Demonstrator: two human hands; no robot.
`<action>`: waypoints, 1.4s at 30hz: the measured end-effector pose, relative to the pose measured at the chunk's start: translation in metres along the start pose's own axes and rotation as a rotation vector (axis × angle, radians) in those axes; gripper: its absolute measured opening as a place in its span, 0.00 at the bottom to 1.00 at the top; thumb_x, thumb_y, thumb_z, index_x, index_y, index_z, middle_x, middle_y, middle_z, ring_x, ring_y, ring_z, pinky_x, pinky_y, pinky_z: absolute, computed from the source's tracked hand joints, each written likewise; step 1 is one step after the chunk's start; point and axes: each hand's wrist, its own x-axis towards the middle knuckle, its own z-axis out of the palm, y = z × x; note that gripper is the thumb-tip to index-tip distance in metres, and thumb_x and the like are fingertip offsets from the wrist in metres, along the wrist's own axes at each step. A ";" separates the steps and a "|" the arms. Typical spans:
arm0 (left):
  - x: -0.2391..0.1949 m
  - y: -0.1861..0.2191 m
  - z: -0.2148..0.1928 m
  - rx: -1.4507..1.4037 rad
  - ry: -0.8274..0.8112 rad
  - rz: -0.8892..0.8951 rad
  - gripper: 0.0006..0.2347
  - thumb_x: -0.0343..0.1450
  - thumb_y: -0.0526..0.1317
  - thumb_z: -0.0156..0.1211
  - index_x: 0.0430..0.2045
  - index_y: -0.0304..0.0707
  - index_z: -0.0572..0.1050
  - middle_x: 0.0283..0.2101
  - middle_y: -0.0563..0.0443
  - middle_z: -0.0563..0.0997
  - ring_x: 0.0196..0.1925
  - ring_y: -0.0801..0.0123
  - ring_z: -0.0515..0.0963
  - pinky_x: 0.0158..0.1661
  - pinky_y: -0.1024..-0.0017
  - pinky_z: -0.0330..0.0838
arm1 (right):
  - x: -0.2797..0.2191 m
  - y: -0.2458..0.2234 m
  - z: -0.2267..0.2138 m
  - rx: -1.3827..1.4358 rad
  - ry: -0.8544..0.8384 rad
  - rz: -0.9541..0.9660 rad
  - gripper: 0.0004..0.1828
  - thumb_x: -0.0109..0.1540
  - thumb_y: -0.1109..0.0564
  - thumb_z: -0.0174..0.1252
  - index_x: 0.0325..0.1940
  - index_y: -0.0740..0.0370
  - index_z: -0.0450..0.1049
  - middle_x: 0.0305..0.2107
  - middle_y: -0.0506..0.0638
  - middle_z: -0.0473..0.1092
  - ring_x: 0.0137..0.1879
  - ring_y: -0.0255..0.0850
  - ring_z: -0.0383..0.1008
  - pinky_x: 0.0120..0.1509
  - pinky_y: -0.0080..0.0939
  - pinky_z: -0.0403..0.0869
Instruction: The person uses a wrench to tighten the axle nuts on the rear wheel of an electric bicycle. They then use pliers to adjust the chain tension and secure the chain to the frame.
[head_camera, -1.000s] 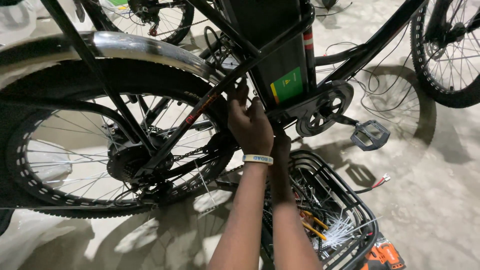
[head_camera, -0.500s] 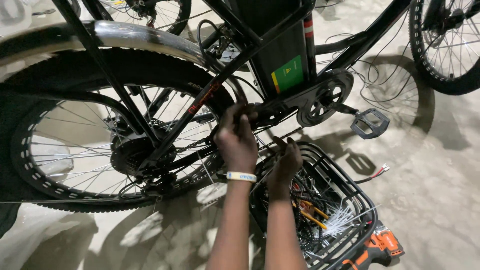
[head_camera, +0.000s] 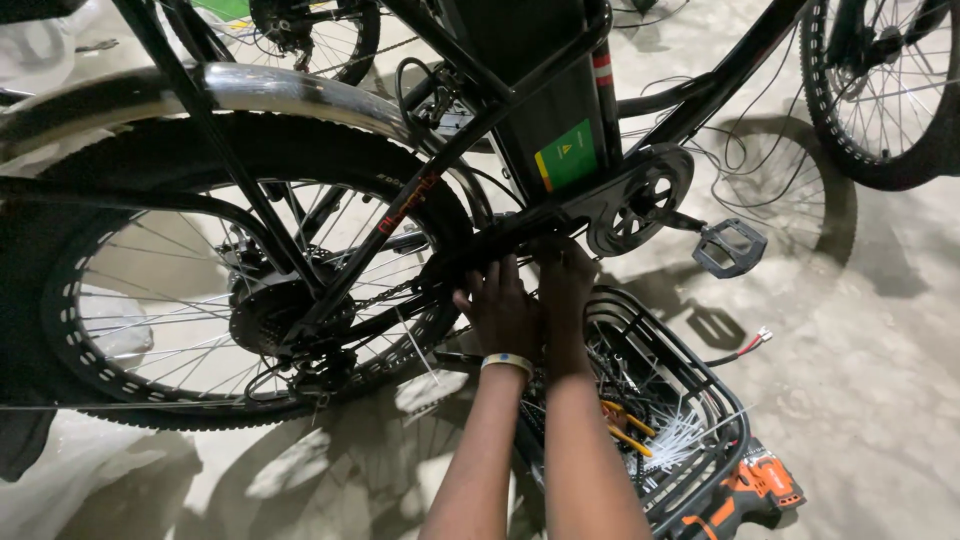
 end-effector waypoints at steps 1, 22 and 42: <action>0.003 0.002 -0.003 -0.003 0.063 0.002 0.16 0.63 0.42 0.52 0.45 0.48 0.72 0.39 0.55 0.75 0.47 0.61 0.71 0.52 0.53 0.54 | 0.004 -0.002 0.000 -0.453 -0.044 -0.174 0.06 0.52 0.58 0.64 0.24 0.60 0.75 0.15 0.49 0.68 0.26 0.39 0.73 0.31 0.39 0.72; 0.013 0.002 0.034 0.000 0.265 -0.080 0.13 0.51 0.48 0.58 0.28 0.58 0.77 0.20 0.57 0.73 0.28 0.59 0.77 0.48 0.49 0.60 | 0.010 0.026 -0.011 -0.224 -0.188 0.210 0.11 0.52 0.55 0.62 0.39 0.53 0.80 0.21 0.46 0.75 0.28 0.32 0.72 0.35 0.31 0.69; -0.013 0.058 -0.056 -0.486 0.261 -0.248 0.10 0.62 0.45 0.64 0.31 0.43 0.75 0.31 0.55 0.73 0.40 0.63 0.74 0.44 0.69 0.66 | 0.012 -0.021 -0.081 1.370 0.756 0.733 0.19 0.68 0.56 0.45 0.61 0.68 0.64 0.49 0.60 0.69 0.46 0.48 0.73 0.55 0.50 0.79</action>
